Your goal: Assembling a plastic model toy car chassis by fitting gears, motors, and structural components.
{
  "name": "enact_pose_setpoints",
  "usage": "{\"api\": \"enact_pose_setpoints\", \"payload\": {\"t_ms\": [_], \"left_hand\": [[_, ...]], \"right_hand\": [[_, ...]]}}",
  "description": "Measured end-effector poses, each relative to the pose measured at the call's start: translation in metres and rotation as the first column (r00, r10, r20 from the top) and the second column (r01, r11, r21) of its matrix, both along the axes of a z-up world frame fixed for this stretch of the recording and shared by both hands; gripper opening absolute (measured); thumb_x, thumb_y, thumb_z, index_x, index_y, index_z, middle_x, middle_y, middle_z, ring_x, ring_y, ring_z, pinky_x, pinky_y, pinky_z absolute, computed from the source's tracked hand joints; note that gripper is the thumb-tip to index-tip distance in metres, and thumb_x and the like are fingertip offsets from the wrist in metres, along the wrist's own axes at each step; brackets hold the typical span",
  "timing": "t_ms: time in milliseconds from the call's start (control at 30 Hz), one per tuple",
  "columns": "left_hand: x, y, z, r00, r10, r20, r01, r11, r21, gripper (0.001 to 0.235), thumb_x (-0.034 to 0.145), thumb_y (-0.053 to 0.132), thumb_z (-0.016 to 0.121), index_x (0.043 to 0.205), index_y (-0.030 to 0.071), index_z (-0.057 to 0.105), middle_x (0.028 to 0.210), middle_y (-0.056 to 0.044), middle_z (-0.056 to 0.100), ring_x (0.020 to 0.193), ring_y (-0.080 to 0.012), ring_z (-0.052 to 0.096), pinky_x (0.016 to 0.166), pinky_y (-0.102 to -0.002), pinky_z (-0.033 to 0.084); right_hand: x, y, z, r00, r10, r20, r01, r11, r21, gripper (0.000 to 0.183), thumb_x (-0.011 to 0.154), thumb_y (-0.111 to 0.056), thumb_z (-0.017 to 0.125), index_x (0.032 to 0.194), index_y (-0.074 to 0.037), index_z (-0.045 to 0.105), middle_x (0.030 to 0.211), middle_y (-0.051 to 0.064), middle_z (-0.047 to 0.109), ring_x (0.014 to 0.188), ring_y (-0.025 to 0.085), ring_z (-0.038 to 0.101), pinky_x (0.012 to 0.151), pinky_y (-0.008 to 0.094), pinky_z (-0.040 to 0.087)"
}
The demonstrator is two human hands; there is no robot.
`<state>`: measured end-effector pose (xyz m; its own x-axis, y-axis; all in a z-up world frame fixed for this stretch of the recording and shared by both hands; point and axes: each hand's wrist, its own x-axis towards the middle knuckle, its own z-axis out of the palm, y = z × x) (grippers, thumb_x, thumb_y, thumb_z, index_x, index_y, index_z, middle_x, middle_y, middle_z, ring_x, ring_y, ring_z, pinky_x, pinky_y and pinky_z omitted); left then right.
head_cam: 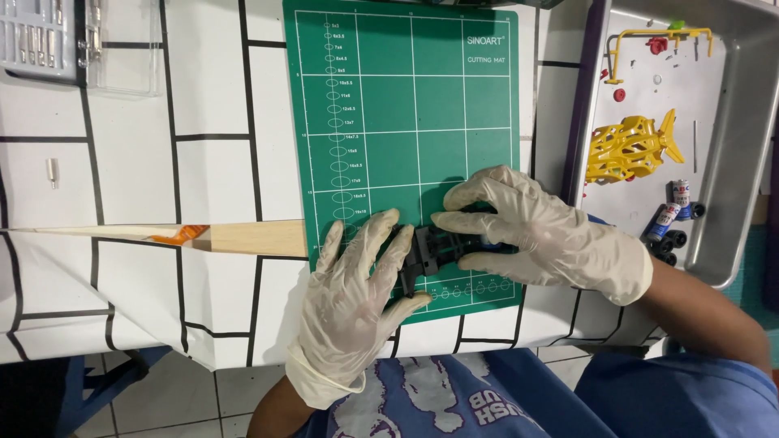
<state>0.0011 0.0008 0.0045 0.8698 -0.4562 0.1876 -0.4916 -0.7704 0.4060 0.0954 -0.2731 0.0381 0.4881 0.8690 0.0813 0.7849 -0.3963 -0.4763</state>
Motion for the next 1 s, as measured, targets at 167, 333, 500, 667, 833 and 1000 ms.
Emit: {"api": "enact_pose_setpoints", "payload": {"t_ms": [167,333,500,667,833,1000], "left_hand": [[-0.002,-0.001,-0.006,1.0,0.024,-0.008,-0.024,1.0,0.006,0.095,0.089,0.069,0.079,0.156,0.015,0.039,0.161,-0.01,0.042,0.144,-0.0241,0.054,0.127,-0.049,0.029],[-0.003,-0.001,-0.005,0.999,0.025,-0.041,-0.027,0.998,-0.049,0.092,0.09,0.066,0.077,0.156,0.015,0.039,0.162,-0.01,0.042,0.146,-0.023,0.051,0.126,-0.05,0.031],[0.001,0.0,0.003,0.999,0.023,-0.042,-0.025,0.999,-0.04,0.09,0.09,0.067,0.076,0.154,0.014,0.043,0.161,-0.009,0.042,0.146,-0.0233,0.051,0.125,-0.049,0.032],[0.001,0.0,0.002,0.998,0.023,-0.056,-0.028,0.996,-0.079,0.089,0.089,0.062,0.08,0.153,0.014,0.044,0.161,-0.01,0.043,0.145,-0.0244,0.051,0.125,-0.052,0.032],[0.001,0.001,0.0,0.999,0.019,-0.05,-0.023,0.997,-0.071,0.091,0.087,0.063,0.08,0.154,0.014,0.042,0.16,-0.01,0.044,0.145,-0.0242,0.051,0.125,-0.051,0.032],[0.001,0.002,0.002,1.0,0.01,0.001,-0.01,0.997,-0.076,0.086,0.088,0.062,0.078,0.152,0.014,0.046,0.157,-0.011,0.047,0.143,-0.0255,0.053,0.124,-0.053,0.034]], "right_hand": [[-0.016,0.01,0.0,0.979,-0.07,0.194,0.116,0.964,-0.239,0.062,0.092,-0.049,0.074,0.14,-0.015,0.056,0.134,0.008,0.056,0.121,0.03,0.055,0.097,0.046,0.045],[-0.01,0.012,0.005,0.992,-0.059,0.114,0.077,0.984,-0.161,0.057,0.095,-0.038,0.073,0.141,-0.011,0.052,0.131,0.012,0.055,0.117,0.031,0.056,0.097,0.046,0.046],[-0.004,0.008,0.002,0.991,-0.112,-0.072,0.104,0.99,-0.098,0.072,0.091,-0.049,0.075,0.146,-0.012,0.049,0.131,0.013,0.057,0.116,0.029,0.059,0.098,0.044,0.049],[-0.008,0.015,0.002,0.993,-0.097,0.066,0.104,0.988,-0.11,0.055,0.094,-0.042,0.069,0.133,-0.005,0.057,0.128,0.013,0.056,0.113,0.03,0.056,0.093,0.042,0.049],[-0.01,0.013,-0.012,0.97,-0.109,0.215,0.146,0.975,-0.165,0.052,0.095,-0.056,0.061,0.127,-0.016,0.066,0.125,0.004,0.06,0.11,0.025,0.058,0.09,0.041,0.047],[-0.004,0.013,0.014,0.992,-0.085,0.093,0.096,0.989,-0.112,0.066,0.095,-0.049,0.069,0.142,-0.005,0.053,0.132,0.014,0.052,0.115,0.03,0.055,0.095,0.044,0.048]]}}
